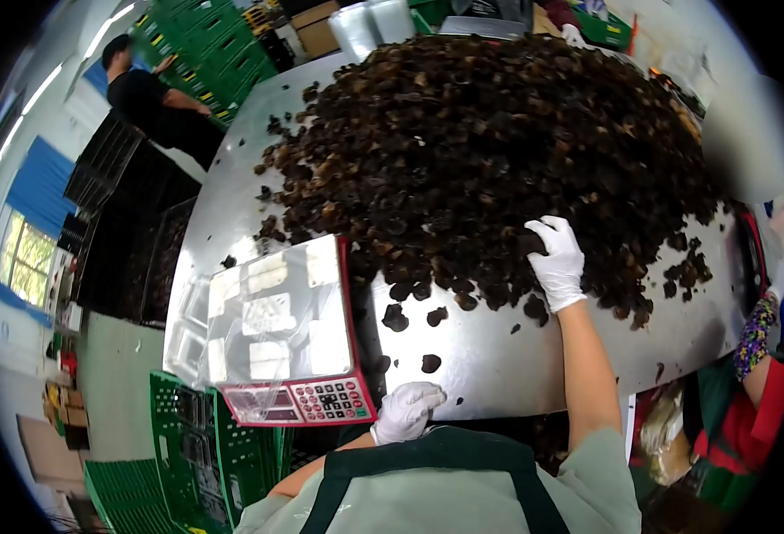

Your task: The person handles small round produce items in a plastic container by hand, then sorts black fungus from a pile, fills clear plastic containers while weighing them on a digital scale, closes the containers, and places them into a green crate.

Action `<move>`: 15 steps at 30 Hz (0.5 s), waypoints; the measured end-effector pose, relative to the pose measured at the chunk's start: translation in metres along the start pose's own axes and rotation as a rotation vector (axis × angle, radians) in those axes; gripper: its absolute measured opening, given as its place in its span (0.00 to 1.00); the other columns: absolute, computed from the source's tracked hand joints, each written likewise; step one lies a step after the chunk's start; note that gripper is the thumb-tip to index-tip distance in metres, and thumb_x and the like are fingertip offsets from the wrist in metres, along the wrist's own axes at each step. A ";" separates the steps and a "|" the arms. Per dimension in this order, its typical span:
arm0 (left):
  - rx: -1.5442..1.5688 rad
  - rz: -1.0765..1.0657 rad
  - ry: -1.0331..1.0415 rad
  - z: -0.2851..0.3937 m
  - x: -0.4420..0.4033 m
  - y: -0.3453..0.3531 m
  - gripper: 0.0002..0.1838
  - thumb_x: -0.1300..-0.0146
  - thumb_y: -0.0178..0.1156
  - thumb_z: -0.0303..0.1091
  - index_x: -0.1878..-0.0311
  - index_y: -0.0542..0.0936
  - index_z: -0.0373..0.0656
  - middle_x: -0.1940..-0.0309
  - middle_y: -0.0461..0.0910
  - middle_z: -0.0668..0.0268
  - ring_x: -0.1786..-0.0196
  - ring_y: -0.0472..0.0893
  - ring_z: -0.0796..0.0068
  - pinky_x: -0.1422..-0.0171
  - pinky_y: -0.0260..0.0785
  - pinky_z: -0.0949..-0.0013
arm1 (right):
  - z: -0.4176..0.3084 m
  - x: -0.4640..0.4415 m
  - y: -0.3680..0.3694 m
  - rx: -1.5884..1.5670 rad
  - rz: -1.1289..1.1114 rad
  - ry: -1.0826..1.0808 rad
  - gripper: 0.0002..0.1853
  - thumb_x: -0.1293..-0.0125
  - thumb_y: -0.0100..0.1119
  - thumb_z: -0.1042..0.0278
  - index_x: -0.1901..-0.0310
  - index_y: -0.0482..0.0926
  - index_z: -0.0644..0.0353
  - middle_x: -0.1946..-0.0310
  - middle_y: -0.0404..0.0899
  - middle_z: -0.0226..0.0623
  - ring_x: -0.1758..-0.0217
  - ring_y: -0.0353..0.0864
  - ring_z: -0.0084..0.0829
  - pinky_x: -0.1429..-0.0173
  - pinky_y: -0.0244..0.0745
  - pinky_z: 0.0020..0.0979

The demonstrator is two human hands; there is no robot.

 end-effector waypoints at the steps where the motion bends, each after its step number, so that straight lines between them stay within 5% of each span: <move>1: -0.004 0.042 0.006 0.002 0.000 -0.001 0.18 0.46 0.59 0.19 0.51 0.79 0.47 0.61 0.83 0.61 0.59 0.84 0.55 0.58 0.78 0.57 | -0.001 -0.001 -0.001 -0.033 0.001 0.018 0.22 0.50 0.68 0.76 0.50 0.86 0.50 0.48 0.80 0.36 0.44 0.82 0.39 0.42 0.78 0.33; 7: 0.112 0.044 -0.003 -0.002 -0.005 -0.001 0.20 0.46 0.55 0.14 0.52 0.75 0.46 0.61 0.83 0.61 0.60 0.84 0.53 0.59 0.78 0.59 | -0.032 -0.016 -0.011 -0.229 0.162 -0.027 0.19 0.49 0.73 0.81 0.52 0.87 0.57 0.53 0.82 0.36 0.50 0.83 0.35 0.43 0.78 0.30; 8: 0.249 -0.058 -0.002 -0.016 0.002 0.008 0.19 0.41 0.54 0.14 0.49 0.76 0.44 0.57 0.83 0.60 0.54 0.83 0.55 0.51 0.77 0.62 | -0.041 -0.020 -0.013 -0.203 0.181 -0.046 0.20 0.49 0.73 0.81 0.53 0.87 0.58 0.55 0.82 0.36 0.51 0.84 0.34 0.43 0.78 0.30; 10: 0.641 0.057 -0.112 0.022 -0.018 -0.015 0.17 0.40 0.60 0.19 0.48 0.82 0.43 0.52 0.82 0.60 0.45 0.80 0.59 0.40 0.73 0.63 | -0.048 -0.023 -0.007 -0.490 0.131 0.241 0.14 0.43 0.74 0.76 0.54 0.87 0.62 0.57 0.85 0.30 0.51 0.83 0.26 0.45 0.76 0.27; 11: 0.699 -0.094 -0.251 0.012 -0.007 -0.010 0.18 0.36 0.55 0.17 0.44 0.81 0.41 0.47 0.80 0.61 0.39 0.77 0.62 0.32 0.68 0.62 | -0.066 -0.022 -0.013 -0.880 -0.004 0.611 0.13 0.39 0.73 0.70 0.53 0.86 0.62 0.58 0.85 0.27 0.53 0.82 0.23 0.47 0.75 0.25; 13: 0.758 -0.231 -0.286 0.030 -0.016 -0.030 0.17 0.32 0.51 0.17 0.43 0.80 0.38 0.44 0.81 0.60 0.37 0.77 0.62 0.30 0.67 0.62 | -0.094 -0.018 -0.021 -1.150 -0.031 0.755 0.12 0.34 0.69 0.63 0.53 0.84 0.58 0.63 0.84 0.25 0.61 0.82 0.20 0.58 0.77 0.27; 15: 0.771 -0.283 -0.260 0.037 -0.017 -0.050 0.17 0.30 0.50 0.17 0.42 0.80 0.37 0.42 0.81 0.59 0.35 0.77 0.62 0.29 0.67 0.63 | -0.081 -0.015 -0.002 -1.446 -0.257 0.844 0.10 0.34 0.69 0.62 0.54 0.82 0.52 0.62 0.86 0.25 0.70 0.83 0.21 0.75 0.66 0.27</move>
Point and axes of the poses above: each hand's wrist, its own x-axis away from the middle knuckle, its own y-axis out of the palm, z = x × y, the point moved 2 cm from there along -x, towards the middle knuckle
